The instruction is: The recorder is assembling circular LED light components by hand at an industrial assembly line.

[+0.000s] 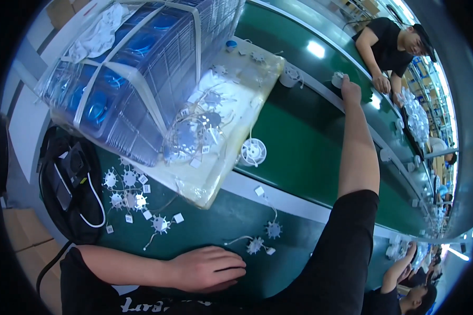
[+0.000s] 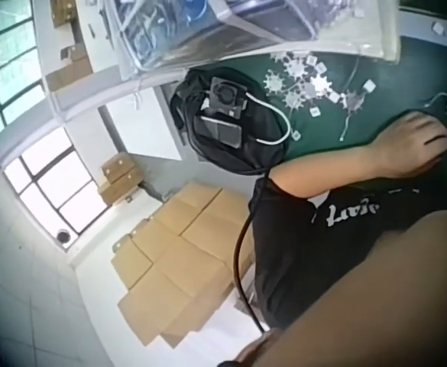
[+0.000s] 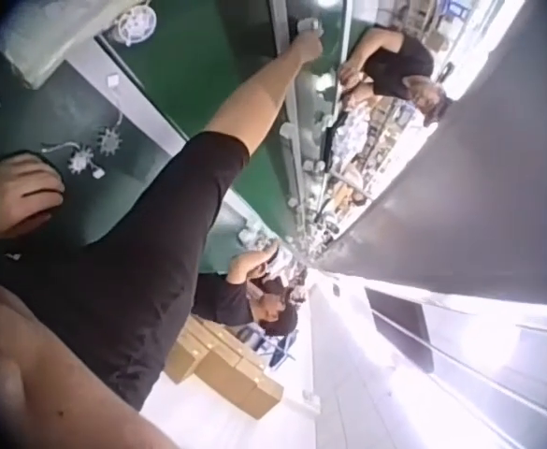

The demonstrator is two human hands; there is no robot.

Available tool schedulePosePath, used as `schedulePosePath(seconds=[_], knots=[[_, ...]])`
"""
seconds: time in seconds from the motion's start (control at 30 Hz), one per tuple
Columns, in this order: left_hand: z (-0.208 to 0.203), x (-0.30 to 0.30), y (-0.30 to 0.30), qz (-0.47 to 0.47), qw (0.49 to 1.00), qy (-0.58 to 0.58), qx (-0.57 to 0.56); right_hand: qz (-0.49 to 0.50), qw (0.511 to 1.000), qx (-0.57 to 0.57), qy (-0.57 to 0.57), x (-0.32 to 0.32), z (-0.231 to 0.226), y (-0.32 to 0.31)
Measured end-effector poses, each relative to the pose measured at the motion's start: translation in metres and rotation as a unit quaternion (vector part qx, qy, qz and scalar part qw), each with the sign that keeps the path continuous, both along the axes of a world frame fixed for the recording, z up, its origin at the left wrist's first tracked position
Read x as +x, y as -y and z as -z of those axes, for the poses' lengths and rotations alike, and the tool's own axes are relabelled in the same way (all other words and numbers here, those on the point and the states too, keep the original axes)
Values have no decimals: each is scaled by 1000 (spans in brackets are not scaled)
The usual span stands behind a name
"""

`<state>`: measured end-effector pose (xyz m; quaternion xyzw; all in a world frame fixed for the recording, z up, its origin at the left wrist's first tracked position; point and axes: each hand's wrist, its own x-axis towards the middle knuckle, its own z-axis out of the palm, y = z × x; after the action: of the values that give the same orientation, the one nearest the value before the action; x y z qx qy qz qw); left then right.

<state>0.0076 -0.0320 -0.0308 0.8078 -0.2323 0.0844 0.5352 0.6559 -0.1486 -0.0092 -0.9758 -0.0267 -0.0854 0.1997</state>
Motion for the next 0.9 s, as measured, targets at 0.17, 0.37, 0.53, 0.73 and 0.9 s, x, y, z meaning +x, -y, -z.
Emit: schedulePosePath(seconds=[0.17,0.37,0.53,0.73,0.9], knots=[[-12,-7,5,4,1000,-15,3,-273,927,-163,198,-81,-25,-41],[-19,-1,-4,11,999,-22,28,-501,860,-82,46,-183,-22,-90],[-10,-1,4,-2,1000,2,29,-458,885,-53,71,-216,-42,-63],[-12,-6,6,-7,999,19,43,-468,877,-67,-88,-254,-61,-20],[-11,-7,6,-1,999,20,33,-482,874,-22,-63,-317,-87,7]])
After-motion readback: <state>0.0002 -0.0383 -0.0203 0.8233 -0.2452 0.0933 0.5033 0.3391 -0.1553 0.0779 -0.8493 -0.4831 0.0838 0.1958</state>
